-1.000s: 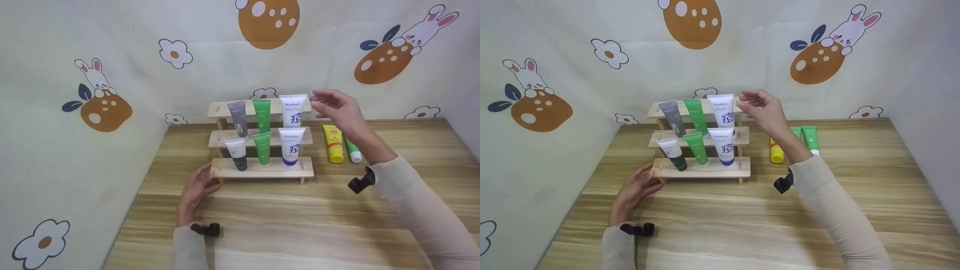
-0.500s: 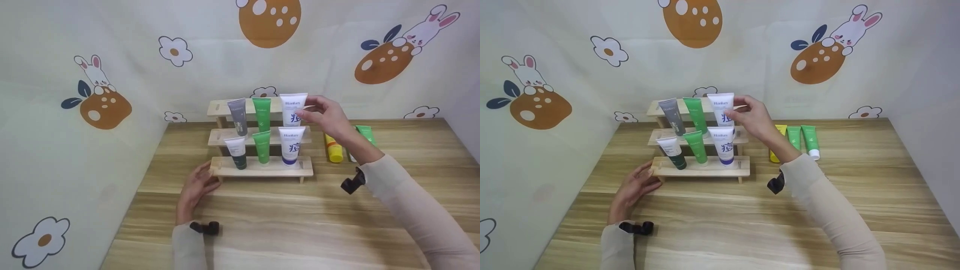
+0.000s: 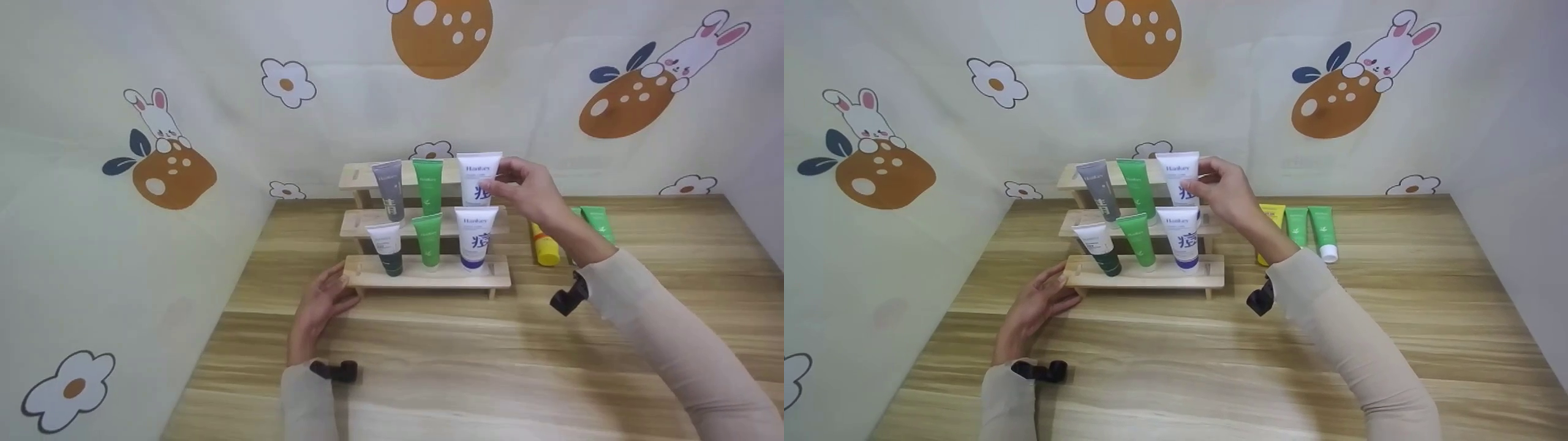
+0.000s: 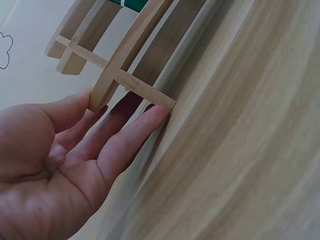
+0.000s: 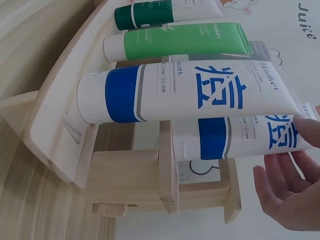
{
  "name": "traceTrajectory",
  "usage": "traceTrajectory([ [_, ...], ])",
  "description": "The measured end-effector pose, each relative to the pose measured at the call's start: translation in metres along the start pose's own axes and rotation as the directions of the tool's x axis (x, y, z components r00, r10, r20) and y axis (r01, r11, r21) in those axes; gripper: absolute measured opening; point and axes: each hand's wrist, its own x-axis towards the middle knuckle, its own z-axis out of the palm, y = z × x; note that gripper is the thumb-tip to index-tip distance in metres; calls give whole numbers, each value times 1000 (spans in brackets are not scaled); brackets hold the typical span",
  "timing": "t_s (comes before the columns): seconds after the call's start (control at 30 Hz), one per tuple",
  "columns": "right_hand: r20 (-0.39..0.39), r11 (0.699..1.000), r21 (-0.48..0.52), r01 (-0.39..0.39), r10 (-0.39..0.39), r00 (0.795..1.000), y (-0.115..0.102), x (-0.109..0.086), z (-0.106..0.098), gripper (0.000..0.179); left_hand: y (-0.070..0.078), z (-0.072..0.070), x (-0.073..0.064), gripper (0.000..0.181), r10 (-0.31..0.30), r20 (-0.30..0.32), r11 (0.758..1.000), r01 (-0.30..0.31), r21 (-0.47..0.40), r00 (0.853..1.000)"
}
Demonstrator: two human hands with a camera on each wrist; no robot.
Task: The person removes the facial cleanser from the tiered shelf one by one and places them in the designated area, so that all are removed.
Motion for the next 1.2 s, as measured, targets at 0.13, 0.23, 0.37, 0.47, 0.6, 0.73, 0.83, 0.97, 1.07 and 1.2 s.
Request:
traceTrajectory([
  [0.13, -40, 1000, -6, 20, -21, 999, 0, 0, 3, 45, 0, 0, 0, 47, 2, 1, 1000, -2, 1, 1000],
  [0.23, -74, 999, 5, 35, -35, 997, 0, -2, 4, 45, 0, 1, 1, 47, 2, 2, 1000, -2, 1, 1000],
  [0.37, -125, 998, 36, 47, -42, 991, -2, -5, 1, 46, 0, 1, 1, 48, 7, 3, 1000, -7, 10, 1000],
  [0.47, -159, 997, 52, 61, -52, 986, -3, -7, -4, 45, 0, 0, 1, 48, 0, 0, 1000, 0, 8, 1000],
  [0.6, -184, 996, 57, 74, -63, 981, -3, -11, -13, 45, 0, 0, 0, 47, -15, -11, 1000, 15, -11, 1000],
  [0.73, -201, 994, 65, 83, -69, 977, 0, -16, -21, 47, 0, 0, -1, 48, -19, -10, 999, 18, -27, 1000],
  [0.83, -216, 994, 66, 91, -75, 974, 4, -19, -29, 48, -1, 0, -1, 48, -7, -1, 999, 7, -37, 1000],
  [0.97, -243, 993, 69, 95, -76, 967, 9, -23, -42, 48, -1, 1, 0, 48, 4, 6, 999, -4, -40, 1000],
  [1.07, -264, 993, 72, 88, -66, 962, 15, -27, -52, 49, 0, 1, 0, 48, -6, 2, 999, 6, -35, 1000],
  [1.2, -277, 996, 76, 40, -17, 961, 26, -32, -66, 53, 1, 1, 0, 48, -22, -3, 999, 22, -29, 1000],
])
